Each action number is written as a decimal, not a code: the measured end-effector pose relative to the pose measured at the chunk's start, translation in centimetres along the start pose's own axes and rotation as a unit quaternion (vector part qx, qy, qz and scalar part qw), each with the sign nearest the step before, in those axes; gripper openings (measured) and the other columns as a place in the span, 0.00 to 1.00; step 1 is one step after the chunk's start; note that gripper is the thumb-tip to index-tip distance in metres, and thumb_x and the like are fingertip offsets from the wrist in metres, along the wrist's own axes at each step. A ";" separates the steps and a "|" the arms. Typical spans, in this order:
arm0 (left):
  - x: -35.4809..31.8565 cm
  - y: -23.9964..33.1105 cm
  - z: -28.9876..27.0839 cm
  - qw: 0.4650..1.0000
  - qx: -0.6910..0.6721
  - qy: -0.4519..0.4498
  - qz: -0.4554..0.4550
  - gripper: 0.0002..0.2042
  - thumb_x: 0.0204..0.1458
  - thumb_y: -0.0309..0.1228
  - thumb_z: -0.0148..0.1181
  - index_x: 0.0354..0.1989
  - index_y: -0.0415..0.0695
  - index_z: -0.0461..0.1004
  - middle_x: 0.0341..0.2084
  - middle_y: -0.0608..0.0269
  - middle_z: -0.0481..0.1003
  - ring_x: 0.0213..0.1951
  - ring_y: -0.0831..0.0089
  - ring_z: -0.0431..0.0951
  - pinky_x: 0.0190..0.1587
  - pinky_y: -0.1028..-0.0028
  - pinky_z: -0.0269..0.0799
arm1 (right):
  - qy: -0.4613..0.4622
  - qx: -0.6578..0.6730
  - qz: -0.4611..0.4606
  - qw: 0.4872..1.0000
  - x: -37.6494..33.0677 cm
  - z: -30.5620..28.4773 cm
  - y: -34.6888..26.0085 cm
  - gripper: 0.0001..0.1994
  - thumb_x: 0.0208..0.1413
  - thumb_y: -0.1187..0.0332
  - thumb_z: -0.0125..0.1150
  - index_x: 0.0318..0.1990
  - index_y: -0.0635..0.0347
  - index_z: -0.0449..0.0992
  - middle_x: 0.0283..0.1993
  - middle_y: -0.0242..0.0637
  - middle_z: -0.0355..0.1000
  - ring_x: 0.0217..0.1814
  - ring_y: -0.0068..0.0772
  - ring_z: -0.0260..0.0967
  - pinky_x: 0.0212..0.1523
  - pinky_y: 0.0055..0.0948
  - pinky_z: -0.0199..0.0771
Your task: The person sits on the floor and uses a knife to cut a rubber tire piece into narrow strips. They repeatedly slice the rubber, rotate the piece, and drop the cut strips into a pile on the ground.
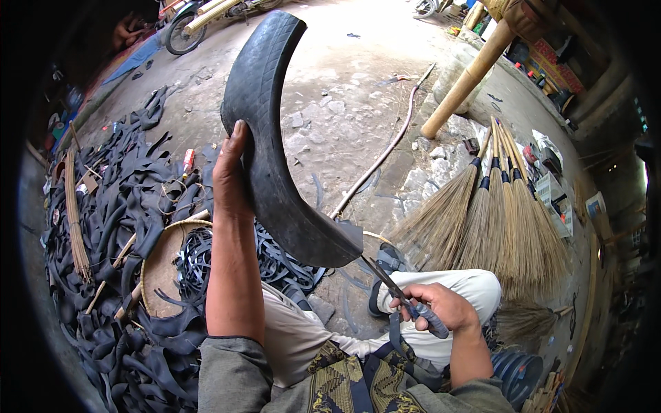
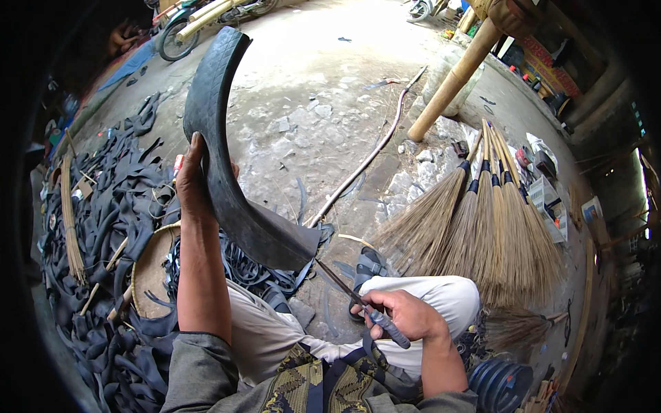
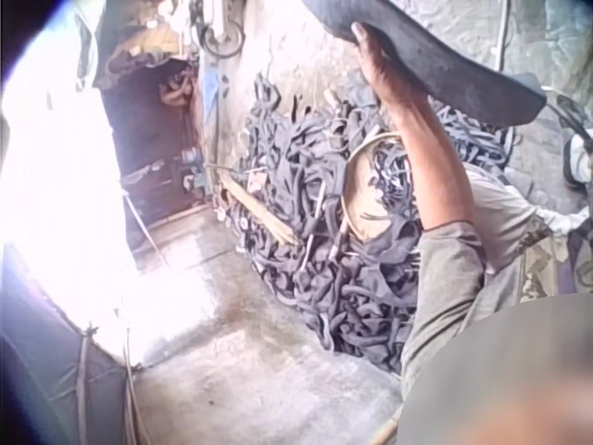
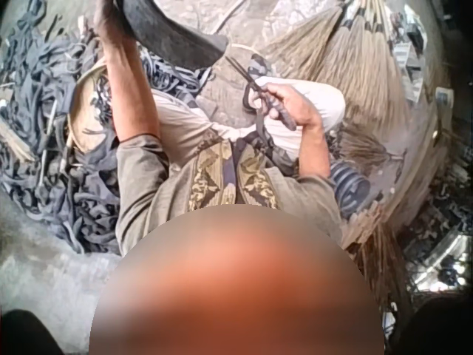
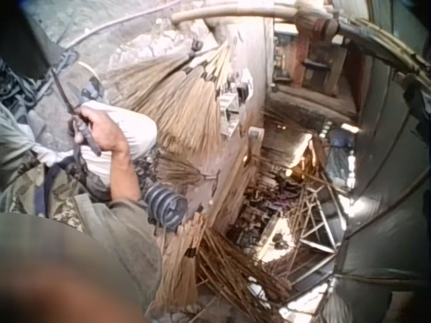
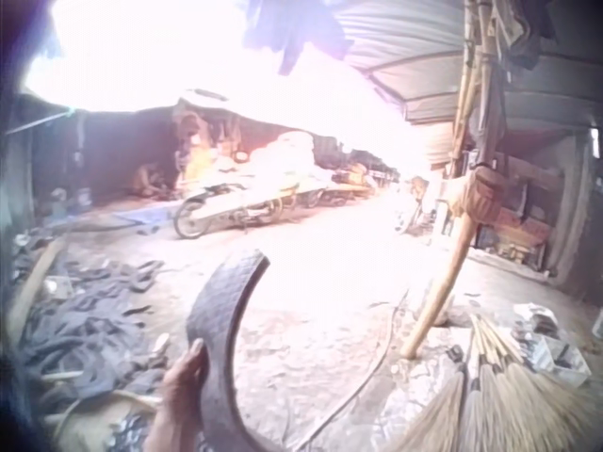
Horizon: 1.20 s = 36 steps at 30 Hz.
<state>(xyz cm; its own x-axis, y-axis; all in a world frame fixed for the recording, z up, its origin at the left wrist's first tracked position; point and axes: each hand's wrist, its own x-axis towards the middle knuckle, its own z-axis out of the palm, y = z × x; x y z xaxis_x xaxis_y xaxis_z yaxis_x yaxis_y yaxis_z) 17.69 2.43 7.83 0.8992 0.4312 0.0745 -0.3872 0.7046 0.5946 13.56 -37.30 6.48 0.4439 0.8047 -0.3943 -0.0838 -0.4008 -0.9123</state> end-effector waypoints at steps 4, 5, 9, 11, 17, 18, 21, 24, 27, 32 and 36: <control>-0.1 -0.4 0.4 1.000 0.005 0.004 -0.005 0.15 0.67 0.41 0.56 0.46 0.40 0.78 0.25 0.57 0.81 0.18 0.68 0.80 0.21 0.71 0.80 | -0.004 -0.033 -0.015 0.999 0.7 -0.1 -0.6 0.45 0.38 0.33 0.77 0.54 0.65 0.77 0.34 0.31 0.76 0.37 0.23 0.74 0.41 0.24 0.73; -0.1 -0.5 0.5 1.000 0.011 0.011 -0.010 0.15 0.67 0.41 0.56 0.46 0.40 0.78 0.25 0.57 0.81 0.18 0.68 0.80 0.22 0.71 0.80 | -0.004 -0.025 -0.007 1.000 1.0 0.0 -0.8 0.45 0.39 0.33 0.77 0.53 0.66 0.77 0.35 0.31 0.76 0.37 0.23 0.73 0.41 0.24 0.73; -0.3 -1.0 0.7 0.999 0.035 0.024 -0.019 0.16 0.65 0.42 0.58 0.46 0.41 0.78 0.26 0.58 0.81 0.19 0.69 0.81 0.21 0.73 0.81 | 0.001 -0.010 -0.003 1.000 1.7 0.8 -1.4 0.46 0.39 0.32 0.76 0.53 0.66 0.77 0.35 0.30 0.75 0.38 0.22 0.72 0.40 0.22 0.72; -0.3 -1.2 0.5 0.998 0.044 0.026 -0.024 0.16 0.64 0.43 0.59 0.46 0.41 0.77 0.26 0.59 0.81 0.19 0.69 0.81 0.22 0.74 0.81 | 0.005 0.003 -0.003 1.000 2.0 1.2 -1.4 0.42 0.39 0.37 0.78 0.53 0.65 0.77 0.35 0.31 0.74 0.38 0.24 0.72 0.42 0.25 0.72; 0.1 -1.9 -0.1 0.998 0.058 0.007 -0.025 0.17 0.63 0.44 0.61 0.45 0.41 0.77 0.27 0.60 0.81 0.21 0.70 0.82 0.23 0.75 0.83 | 0.019 0.011 -0.022 1.000 2.5 1.7 -0.7 0.38 0.40 0.39 0.79 0.51 0.61 0.78 0.35 0.33 0.72 0.39 0.28 0.71 0.43 0.30 0.71; 0.2 -1.9 -0.1 0.998 0.059 0.006 -0.022 0.17 0.63 0.44 0.61 0.46 0.41 0.77 0.27 0.60 0.81 0.21 0.70 0.83 0.23 0.75 0.83 | 0.019 0.022 -0.022 0.999 2.5 1.8 -0.6 0.39 0.40 0.38 0.79 0.51 0.61 0.79 0.35 0.32 0.72 0.38 0.28 0.70 0.42 0.30 0.70; 0.3 -2.0 -0.1 0.998 0.054 0.017 -0.011 0.17 0.63 0.44 0.61 0.46 0.41 0.77 0.26 0.59 0.81 0.21 0.71 0.82 0.23 0.76 0.83 | 0.018 0.059 -0.008 0.998 2.4 2.2 -0.2 0.40 0.39 0.36 0.78 0.49 0.62 0.79 0.35 0.32 0.72 0.38 0.26 0.69 0.41 0.28 0.69; 0.3 -1.8 -0.1 0.998 0.058 0.024 -0.006 0.16 0.63 0.43 0.61 0.46 0.41 0.78 0.26 0.59 0.81 0.21 0.72 0.82 0.23 0.76 0.82 | 0.013 0.062 0.004 0.998 2.5 2.5 -0.1 0.40 0.39 0.36 0.79 0.49 0.63 0.79 0.37 0.32 0.72 0.39 0.26 0.69 0.42 0.27 0.69; 0.3 -1.9 -0.1 0.997 0.075 0.021 -0.007 0.17 0.63 0.44 0.61 0.47 0.41 0.77 0.27 0.59 0.81 0.21 0.72 0.82 0.23 0.76 0.82 | 0.027 0.048 -0.040 0.998 3.0 3.0 -0.3 0.40 0.40 0.36 0.79 0.50 0.63 0.78 0.39 0.32 0.73 0.40 0.26 0.70 0.43 0.28 0.70; -0.1 -3.0 -0.1 0.990 0.142 -0.014 -0.003 0.18 0.63 0.44 0.62 0.49 0.41 0.73 0.29 0.59 0.80 0.22 0.69 0.82 0.24 0.74 0.82 | 0.042 0.066 -0.052 0.996 3.9 3.7 -1.0 0.43 0.37 0.36 0.80 0.50 0.65 0.77 0.37 0.29 0.72 0.39 0.22 0.68 0.42 0.25 0.68; 0.3 -3.1 -0.6 0.991 0.134 0.009 0.004 0.19 0.62 0.43 0.62 0.50 0.40 0.72 0.31 0.56 0.80 0.24 0.67 0.83 0.26 0.73 0.83 | 0.061 0.132 -0.030 0.989 3.8 4.3 -1.1 0.45 0.34 0.35 0.81 0.49 0.69 0.77 0.29 0.22 0.70 0.31 0.13 0.64 0.34 0.17 0.63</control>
<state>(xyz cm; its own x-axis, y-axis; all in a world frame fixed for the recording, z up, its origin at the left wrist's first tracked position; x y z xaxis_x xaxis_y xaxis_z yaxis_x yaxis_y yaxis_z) 18.99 0.70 5.55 0.8916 0.4476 0.0678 -0.3242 0.5268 0.7858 11.49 -31.93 5.56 0.5581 0.7586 -0.3361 -0.2764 -0.2119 -0.9374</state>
